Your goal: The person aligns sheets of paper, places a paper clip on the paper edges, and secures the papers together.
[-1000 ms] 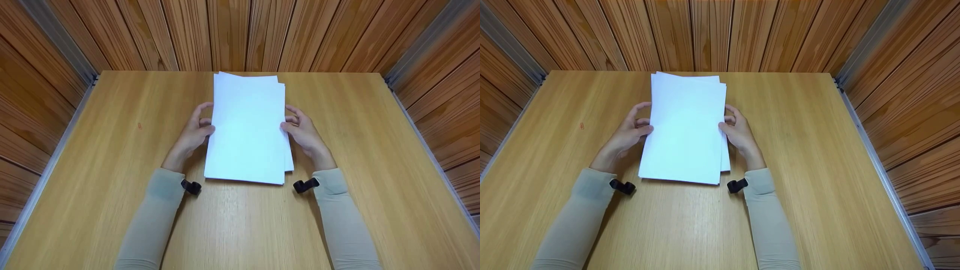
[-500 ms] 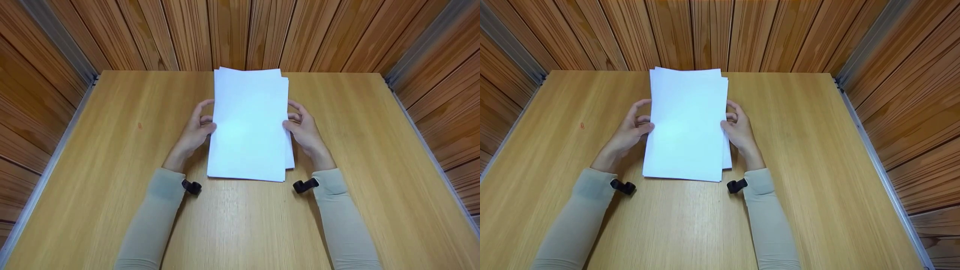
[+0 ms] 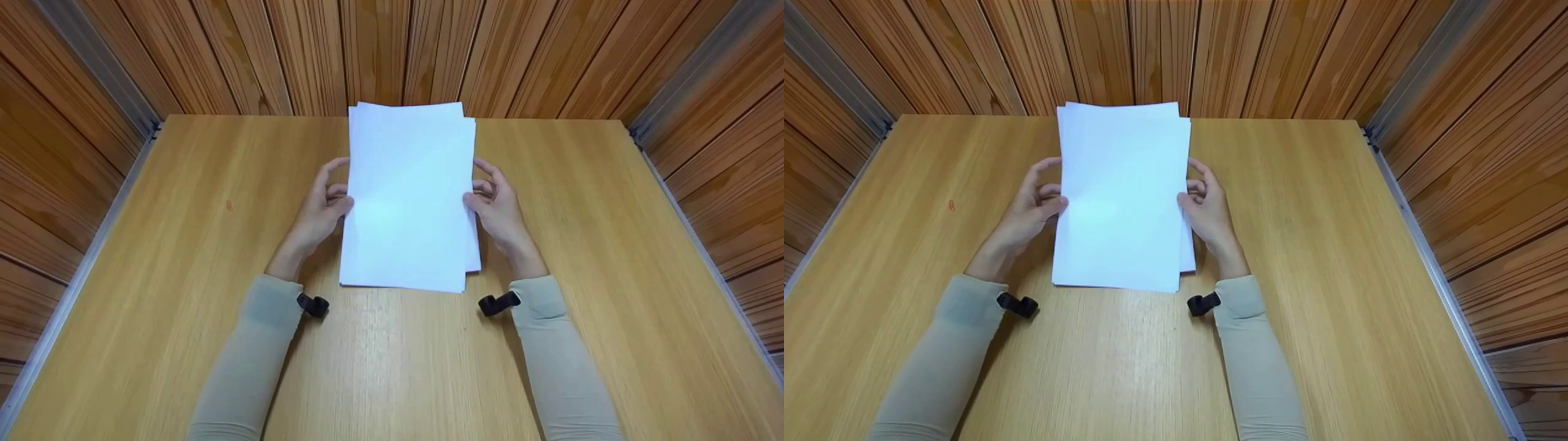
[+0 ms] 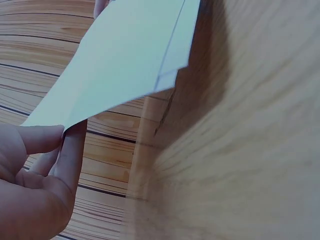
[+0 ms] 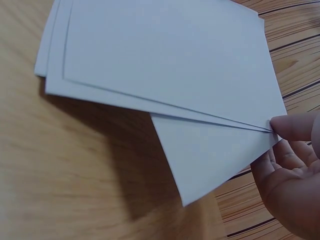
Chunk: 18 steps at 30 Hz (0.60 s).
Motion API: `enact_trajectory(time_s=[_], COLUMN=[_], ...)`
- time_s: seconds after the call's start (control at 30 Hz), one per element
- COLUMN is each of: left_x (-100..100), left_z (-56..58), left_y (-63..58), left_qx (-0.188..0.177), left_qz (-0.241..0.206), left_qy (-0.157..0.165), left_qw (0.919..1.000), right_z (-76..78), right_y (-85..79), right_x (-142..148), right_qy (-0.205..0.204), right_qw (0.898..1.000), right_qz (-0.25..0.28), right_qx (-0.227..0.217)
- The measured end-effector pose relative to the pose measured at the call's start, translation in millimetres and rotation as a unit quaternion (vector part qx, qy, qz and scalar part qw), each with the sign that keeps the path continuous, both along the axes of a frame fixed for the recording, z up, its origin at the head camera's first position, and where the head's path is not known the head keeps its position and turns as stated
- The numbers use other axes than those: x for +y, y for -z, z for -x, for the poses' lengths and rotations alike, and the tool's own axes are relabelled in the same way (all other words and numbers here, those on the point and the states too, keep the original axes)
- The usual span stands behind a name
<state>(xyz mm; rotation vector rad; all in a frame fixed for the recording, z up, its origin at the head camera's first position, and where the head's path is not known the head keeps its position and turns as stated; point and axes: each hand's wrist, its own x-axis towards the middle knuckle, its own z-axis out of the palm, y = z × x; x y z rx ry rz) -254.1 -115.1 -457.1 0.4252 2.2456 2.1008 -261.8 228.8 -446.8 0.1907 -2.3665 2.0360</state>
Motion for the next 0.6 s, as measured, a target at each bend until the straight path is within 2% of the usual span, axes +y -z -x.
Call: enact_trajectory(time_s=[0.6], left_x=[-0.1], left_z=[0.4], left_y=[-0.1], left_qx=[0.010], left_qz=[-0.003], left_qy=[-0.001], left_qw=[0.9999], right_z=[0.3], right_y=[-0.1], right_x=[-0.8], right_qy=[0.002], right_qw=[1.000], right_qz=[0.011], right_qx=[0.005])
